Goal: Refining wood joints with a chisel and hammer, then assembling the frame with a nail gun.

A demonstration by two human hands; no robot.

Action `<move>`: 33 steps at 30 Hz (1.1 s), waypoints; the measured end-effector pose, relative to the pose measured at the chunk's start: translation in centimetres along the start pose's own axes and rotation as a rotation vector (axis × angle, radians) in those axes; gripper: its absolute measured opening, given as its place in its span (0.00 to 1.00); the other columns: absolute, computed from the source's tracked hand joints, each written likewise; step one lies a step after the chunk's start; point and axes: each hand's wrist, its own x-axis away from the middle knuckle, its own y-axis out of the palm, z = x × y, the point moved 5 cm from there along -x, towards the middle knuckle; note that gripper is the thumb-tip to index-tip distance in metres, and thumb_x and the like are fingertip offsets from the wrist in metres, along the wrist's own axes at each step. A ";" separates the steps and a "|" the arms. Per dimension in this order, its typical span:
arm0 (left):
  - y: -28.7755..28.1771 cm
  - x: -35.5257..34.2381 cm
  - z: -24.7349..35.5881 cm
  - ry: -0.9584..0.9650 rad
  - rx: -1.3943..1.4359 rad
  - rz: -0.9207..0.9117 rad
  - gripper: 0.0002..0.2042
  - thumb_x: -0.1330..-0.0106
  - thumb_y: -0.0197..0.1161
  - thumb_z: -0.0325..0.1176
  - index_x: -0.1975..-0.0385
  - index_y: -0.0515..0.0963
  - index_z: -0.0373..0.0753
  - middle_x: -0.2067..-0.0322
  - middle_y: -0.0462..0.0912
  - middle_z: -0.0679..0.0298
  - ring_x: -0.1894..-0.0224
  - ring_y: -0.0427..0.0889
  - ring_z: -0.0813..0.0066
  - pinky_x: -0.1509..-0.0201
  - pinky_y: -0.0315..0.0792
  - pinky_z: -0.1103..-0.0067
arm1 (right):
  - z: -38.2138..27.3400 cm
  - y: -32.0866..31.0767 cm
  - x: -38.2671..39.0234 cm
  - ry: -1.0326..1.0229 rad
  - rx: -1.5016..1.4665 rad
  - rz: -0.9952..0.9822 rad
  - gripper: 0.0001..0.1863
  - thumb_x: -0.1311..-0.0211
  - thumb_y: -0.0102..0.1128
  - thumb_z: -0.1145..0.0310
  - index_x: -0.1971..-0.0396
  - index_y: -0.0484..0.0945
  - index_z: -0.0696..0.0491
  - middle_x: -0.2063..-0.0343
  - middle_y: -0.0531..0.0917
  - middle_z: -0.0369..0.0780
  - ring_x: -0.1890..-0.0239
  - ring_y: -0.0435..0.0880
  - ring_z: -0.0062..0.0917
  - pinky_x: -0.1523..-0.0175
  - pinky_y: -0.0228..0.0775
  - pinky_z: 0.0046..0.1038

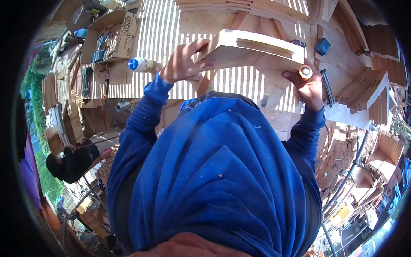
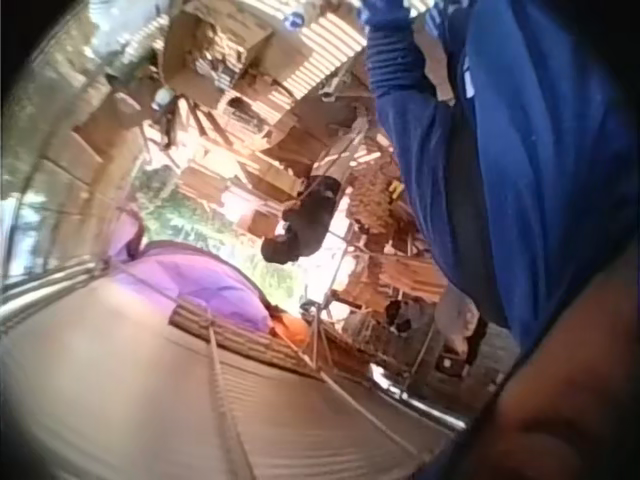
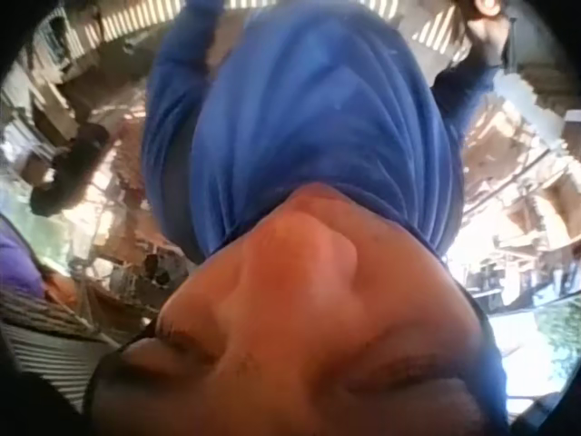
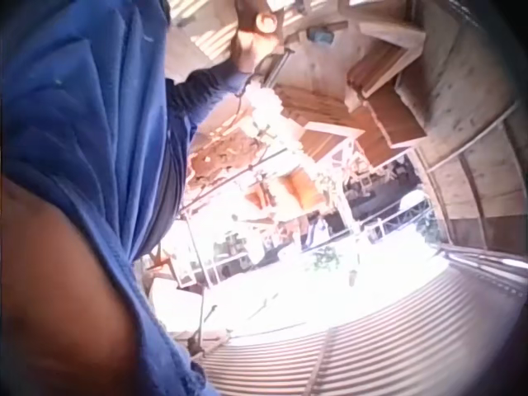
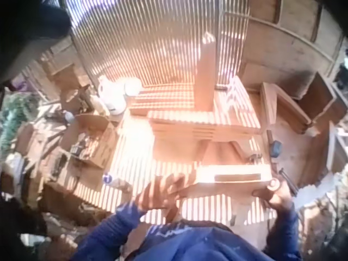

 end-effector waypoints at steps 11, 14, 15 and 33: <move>-0.4 -3.4 0.7 -0.126 0.395 -0.508 0.29 0.52 0.80 0.40 0.53 0.74 0.37 0.66 0.84 0.50 0.62 0.86 0.54 0.61 0.81 0.68 | 0.0 0.0 3.4 0.007 0.069 0.032 0.18 0.44 0.73 0.75 0.54 0.80 0.61 0.59 0.85 0.37 0.57 0.83 0.21 0.52 0.78 0.25; -0.3 -6.3 1.3 0.126 0.888 -0.328 0.38 0.54 0.82 0.42 0.42 0.71 0.39 0.51 0.80 0.50 0.49 0.82 0.56 0.44 0.78 0.66 | 1.1 -0.4 4.3 0.039 0.195 0.110 0.20 0.46 0.74 0.77 0.53 0.80 0.59 0.58 0.84 0.35 0.52 0.80 0.20 0.48 0.75 0.25; -0.4 -7.7 1.3 0.163 1.246 -0.211 0.42 0.55 0.82 0.42 0.38 0.68 0.41 0.43 0.76 0.50 0.42 0.79 0.55 0.38 0.75 0.64 | 0.7 -0.4 4.3 0.058 0.199 0.029 0.19 0.47 0.74 0.76 0.54 0.80 0.58 0.58 0.84 0.36 0.54 0.81 0.20 0.46 0.74 0.25; 6.4 -19.2 12.4 -0.081 1.994 -1.177 0.38 0.26 0.38 0.60 0.32 0.57 0.30 0.36 0.67 0.44 0.33 0.68 0.55 0.30 0.62 0.67 | -7.0 -3.9 14.5 -0.298 -0.329 0.757 0.20 0.25 0.51 0.62 0.41 0.72 0.58 0.77 0.69 0.30 0.79 0.66 0.09 0.75 0.59 0.15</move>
